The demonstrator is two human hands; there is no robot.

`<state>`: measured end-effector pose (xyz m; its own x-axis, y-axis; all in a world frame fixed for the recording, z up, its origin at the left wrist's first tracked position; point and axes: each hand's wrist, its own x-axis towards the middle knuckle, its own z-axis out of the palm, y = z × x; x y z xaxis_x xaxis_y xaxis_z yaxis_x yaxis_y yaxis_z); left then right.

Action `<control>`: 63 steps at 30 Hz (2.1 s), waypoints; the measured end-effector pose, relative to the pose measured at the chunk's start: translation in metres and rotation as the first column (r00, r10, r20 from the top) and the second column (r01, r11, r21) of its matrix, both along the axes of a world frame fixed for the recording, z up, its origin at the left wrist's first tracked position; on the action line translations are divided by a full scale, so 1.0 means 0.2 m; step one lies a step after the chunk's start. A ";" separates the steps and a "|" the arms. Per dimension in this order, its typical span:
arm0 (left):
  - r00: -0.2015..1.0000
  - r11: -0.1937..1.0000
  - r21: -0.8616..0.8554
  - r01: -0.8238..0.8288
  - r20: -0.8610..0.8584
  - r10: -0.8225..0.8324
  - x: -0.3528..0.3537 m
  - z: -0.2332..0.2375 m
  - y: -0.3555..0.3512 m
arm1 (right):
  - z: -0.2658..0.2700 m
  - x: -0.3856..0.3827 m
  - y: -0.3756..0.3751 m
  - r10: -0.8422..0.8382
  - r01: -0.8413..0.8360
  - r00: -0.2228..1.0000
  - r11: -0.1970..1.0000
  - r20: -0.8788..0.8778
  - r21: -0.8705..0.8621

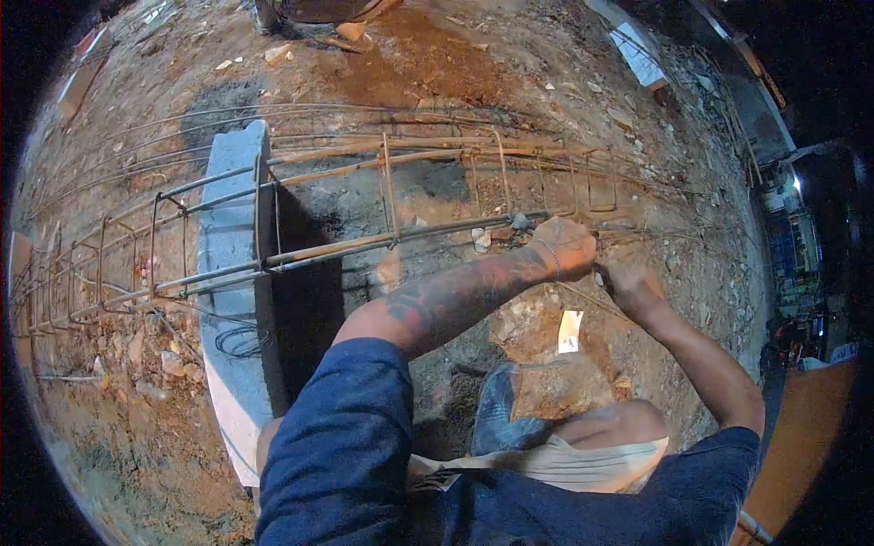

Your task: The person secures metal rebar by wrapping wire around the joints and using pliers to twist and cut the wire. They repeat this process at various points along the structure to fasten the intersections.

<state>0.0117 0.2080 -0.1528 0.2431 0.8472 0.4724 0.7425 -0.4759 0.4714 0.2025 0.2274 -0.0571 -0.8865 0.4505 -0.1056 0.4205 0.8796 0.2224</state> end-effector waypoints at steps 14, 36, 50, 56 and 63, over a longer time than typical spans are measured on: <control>0.970 0.907 0.405 0.118 0.149 -0.193 -0.13 0.18 -0.33 | 0.44 -0.33 -0.38 -0.367 0.445 0.895 0.712 0.252 -0.543; 0.732 0.740 -0.655 0.155 -0.426 -0.531 0.05 0.26 -0.05 | -0.69 0.35 -0.27 -0.544 0.324 0.831 0.645 -0.118 -0.692; 0.952 0.931 0.200 0.304 -0.043 -0.302 -0.09 0.22 -0.25 | 0.27 -0.07 -0.30 -0.649 0.310 0.676 -0.180 0.350 -0.933; 0.973 0.744 0.630 0.223 -0.105 -0.204 -0.15 0.29 -0.16 | 0.32 -0.20 -0.41 -0.368 0.373 0.926 0.846 0.090 -0.380; 0.812 0.769 0.293 0.567 -0.043 -0.582 -0.02 0.11 -0.06 | 0.32 -0.24 -0.53 -0.439 0.455 0.890 0.876 0.122 -0.160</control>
<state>0.0079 0.1951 -0.1310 0.6128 0.3863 0.6894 0.2676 -0.9223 0.2790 0.1554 0.1211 0.0068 -0.5802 0.7633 -0.2841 0.7659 0.6300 0.1284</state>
